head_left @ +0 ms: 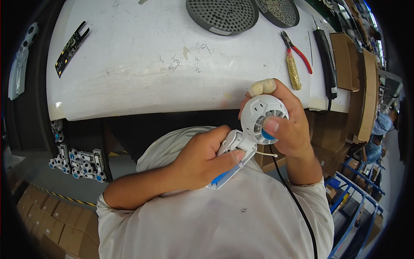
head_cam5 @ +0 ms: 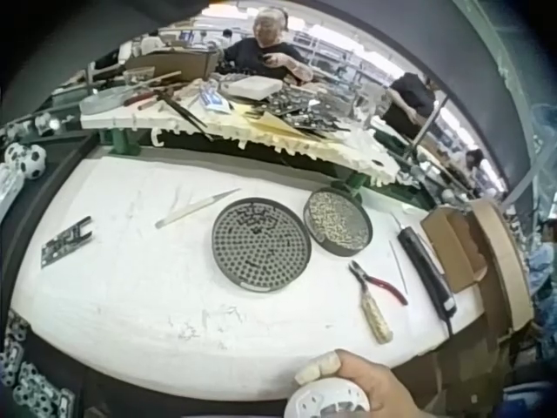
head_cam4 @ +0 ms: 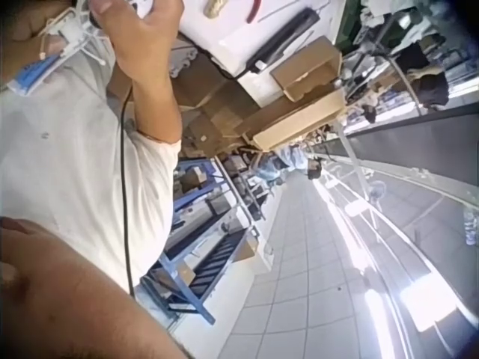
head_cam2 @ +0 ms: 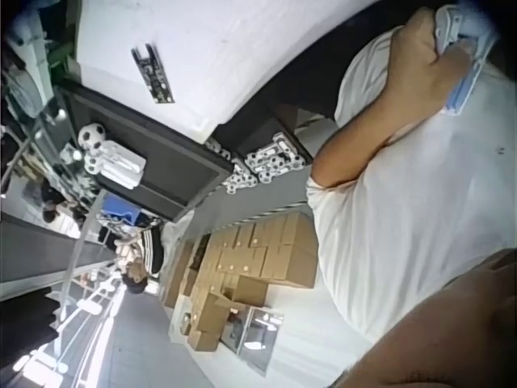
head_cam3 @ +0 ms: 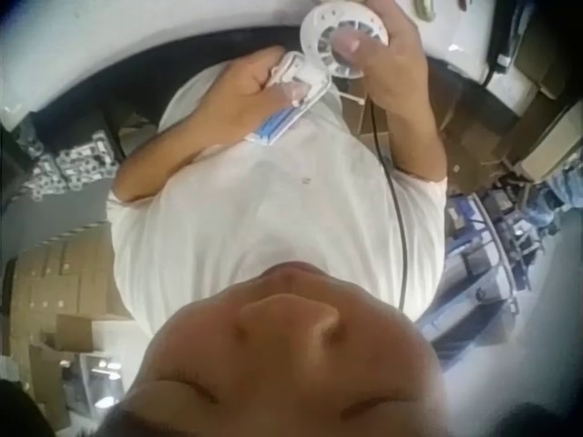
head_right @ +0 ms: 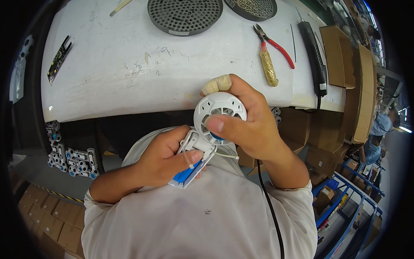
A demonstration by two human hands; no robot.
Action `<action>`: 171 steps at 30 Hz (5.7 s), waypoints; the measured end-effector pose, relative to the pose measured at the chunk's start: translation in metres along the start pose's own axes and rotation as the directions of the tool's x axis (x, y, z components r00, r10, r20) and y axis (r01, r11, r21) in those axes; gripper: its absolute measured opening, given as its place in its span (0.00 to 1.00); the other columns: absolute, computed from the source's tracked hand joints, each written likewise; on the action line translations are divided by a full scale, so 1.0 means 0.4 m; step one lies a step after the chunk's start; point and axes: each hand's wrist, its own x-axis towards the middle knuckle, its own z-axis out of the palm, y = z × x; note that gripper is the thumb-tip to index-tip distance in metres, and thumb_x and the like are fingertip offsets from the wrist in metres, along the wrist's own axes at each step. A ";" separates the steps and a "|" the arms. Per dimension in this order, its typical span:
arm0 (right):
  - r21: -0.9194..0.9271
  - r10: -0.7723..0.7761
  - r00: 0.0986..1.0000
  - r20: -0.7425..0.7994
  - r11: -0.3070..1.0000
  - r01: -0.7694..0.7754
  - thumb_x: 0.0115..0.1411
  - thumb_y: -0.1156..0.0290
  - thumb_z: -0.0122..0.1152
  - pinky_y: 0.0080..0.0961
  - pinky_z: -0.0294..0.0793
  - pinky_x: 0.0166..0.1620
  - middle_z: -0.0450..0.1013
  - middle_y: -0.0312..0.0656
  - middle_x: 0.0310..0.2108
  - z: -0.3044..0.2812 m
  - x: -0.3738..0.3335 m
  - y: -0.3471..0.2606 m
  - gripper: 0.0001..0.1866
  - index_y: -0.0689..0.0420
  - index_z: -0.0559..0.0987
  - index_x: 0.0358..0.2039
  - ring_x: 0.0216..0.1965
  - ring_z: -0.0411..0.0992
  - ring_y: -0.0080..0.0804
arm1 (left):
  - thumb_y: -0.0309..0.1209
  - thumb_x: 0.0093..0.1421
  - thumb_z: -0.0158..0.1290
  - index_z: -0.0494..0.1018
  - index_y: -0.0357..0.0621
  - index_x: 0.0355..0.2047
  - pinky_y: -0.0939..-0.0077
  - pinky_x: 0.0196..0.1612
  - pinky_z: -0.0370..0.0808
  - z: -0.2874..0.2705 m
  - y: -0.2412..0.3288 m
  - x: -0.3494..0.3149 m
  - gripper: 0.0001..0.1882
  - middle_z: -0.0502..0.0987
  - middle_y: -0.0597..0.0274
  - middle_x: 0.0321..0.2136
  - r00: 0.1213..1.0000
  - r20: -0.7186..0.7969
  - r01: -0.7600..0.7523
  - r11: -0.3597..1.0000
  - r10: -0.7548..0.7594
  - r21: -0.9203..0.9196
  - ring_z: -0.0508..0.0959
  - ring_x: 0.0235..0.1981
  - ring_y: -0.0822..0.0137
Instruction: Assembling handheld electronic fans by installing circuit boards, wiring, and securing plastic housings with an electric screwdriver.
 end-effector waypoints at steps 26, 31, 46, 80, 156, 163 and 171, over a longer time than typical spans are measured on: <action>0.102 -0.061 0.992 0.113 0.994 0.049 0.60 0.72 0.57 0.20 0.71 0.41 0.71 0.42 0.43 0.085 -0.060 0.003 0.32 0.63 0.57 0.62 0.38 0.69 0.21 | 0.29 0.64 0.46 0.61 0.34 0.56 0.77 0.41 0.73 -0.025 0.037 -0.017 0.22 0.73 0.55 0.44 0.946 -0.074 -0.323 0.929 0.315 -0.180 0.75 0.39 0.71; -0.065 -0.027 0.979 0.201 0.997 0.041 0.62 0.76 0.50 0.18 0.68 0.40 0.71 0.39 0.41 0.102 -0.049 0.018 0.25 0.65 0.60 0.60 0.36 0.67 0.18 | 0.28 0.64 0.42 0.60 0.33 0.55 0.75 0.42 0.71 -0.027 0.009 -0.016 0.20 0.74 0.56 0.43 0.887 -0.120 -0.443 0.895 0.447 0.058 0.74 0.37 0.71; -0.493 -0.668 0.721 0.187 0.571 0.657 0.60 0.72 0.49 0.29 0.75 0.37 0.73 0.45 0.33 0.083 -0.083 -0.090 0.10 0.65 0.73 0.39 0.32 0.73 0.32 | 0.30 0.65 0.48 0.62 0.33 0.53 0.71 0.37 0.78 -0.048 0.030 -0.024 0.19 0.77 0.49 0.38 0.917 -0.226 -0.376 0.901 0.329 -0.217 0.80 0.33 0.64; -0.935 -0.701 0.660 -0.268 0.354 -0.004 0.49 0.73 0.68 0.34 0.73 0.37 0.74 0.52 0.33 -0.176 -0.102 -0.093 0.20 0.63 0.74 0.43 0.31 0.72 0.47 | 0.24 0.56 0.56 0.65 0.34 0.54 0.69 0.50 0.73 0.005 0.149 0.029 0.25 0.69 0.49 0.53 0.846 0.167 -0.532 0.817 0.506 0.221 0.76 0.49 0.61; 0.051 -0.968 0.247 -0.052 0.245 0.968 0.52 0.59 0.71 0.16 0.76 0.22 0.66 0.39 0.30 0.059 -0.074 -0.178 0.32 0.65 0.64 0.45 0.23 0.73 0.25 | 0.22 0.63 0.44 0.52 0.34 0.59 0.74 0.52 0.69 0.049 0.082 0.012 0.25 0.69 0.57 0.47 0.940 -0.123 -0.304 0.944 0.319 0.127 0.70 0.46 0.75; 0.005 -0.967 0.233 -0.107 0.234 0.972 0.51 0.61 0.72 0.15 0.76 0.21 0.66 0.38 0.29 0.069 -0.075 -0.181 0.30 0.65 0.64 0.42 0.22 0.72 0.24 | 0.22 0.63 0.43 0.53 0.35 0.59 0.75 0.51 0.69 0.050 0.088 0.021 0.24 0.70 0.57 0.47 0.948 -0.112 -0.293 0.954 0.298 0.064 0.70 0.46 0.74; 0.047 -0.977 0.170 -0.131 0.165 0.985 0.48 0.62 0.74 0.13 0.77 0.21 0.66 0.37 0.27 0.073 -0.126 -0.187 0.28 0.62 0.63 0.37 0.21 0.72 0.23 | 0.24 0.65 0.44 0.53 0.35 0.59 0.75 0.51 0.68 0.047 0.075 0.017 0.23 0.71 0.56 0.45 0.936 -0.087 -0.342 0.940 0.341 -0.001 0.72 0.45 0.73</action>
